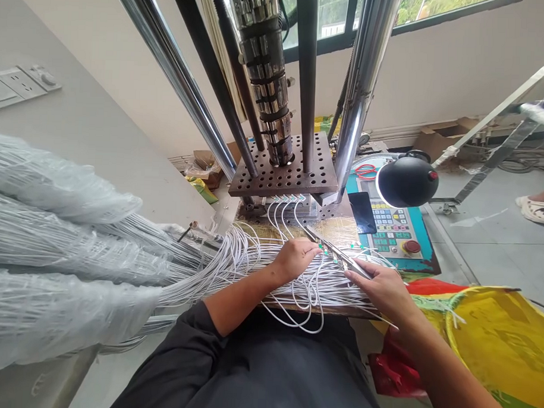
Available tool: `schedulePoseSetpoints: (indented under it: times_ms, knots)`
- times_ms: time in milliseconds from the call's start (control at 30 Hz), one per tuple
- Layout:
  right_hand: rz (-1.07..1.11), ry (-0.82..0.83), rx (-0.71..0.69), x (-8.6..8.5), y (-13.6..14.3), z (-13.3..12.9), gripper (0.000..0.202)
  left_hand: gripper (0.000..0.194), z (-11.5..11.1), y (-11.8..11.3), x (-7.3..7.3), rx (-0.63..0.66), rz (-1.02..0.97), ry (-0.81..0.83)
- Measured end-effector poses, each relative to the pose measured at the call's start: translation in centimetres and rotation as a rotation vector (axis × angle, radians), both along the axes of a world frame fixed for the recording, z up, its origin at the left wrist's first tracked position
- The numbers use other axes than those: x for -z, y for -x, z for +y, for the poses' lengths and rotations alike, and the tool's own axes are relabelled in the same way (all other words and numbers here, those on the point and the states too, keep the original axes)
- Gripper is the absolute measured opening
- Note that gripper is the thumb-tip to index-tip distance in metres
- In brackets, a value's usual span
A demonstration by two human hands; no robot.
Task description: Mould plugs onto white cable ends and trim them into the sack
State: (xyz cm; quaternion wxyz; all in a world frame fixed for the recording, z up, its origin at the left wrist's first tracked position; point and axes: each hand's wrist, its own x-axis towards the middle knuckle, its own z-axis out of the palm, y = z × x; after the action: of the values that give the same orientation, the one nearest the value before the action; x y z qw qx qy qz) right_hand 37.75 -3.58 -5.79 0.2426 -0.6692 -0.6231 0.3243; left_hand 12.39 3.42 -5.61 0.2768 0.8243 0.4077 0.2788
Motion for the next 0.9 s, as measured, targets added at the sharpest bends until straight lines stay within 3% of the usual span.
schedulePoseSetpoints:
  times_ms: [133,333,900]
  knots:
    - [-0.004,-0.037,-0.008,0.0,-0.1,-0.1,0.052,0.033,1.2,0.1,-0.7,-0.079,0.050,0.054]
    - [0.005,-0.024,-0.007,0.0,0.1,-0.2,0.053,0.031,2.4,0.3,-0.1,0.012,0.260,0.146]
    - [-0.021,0.005,-0.006,0.3,0.1,-0.5,0.060,0.032,2.3,-0.2,0.9,-0.033,0.269,0.109]
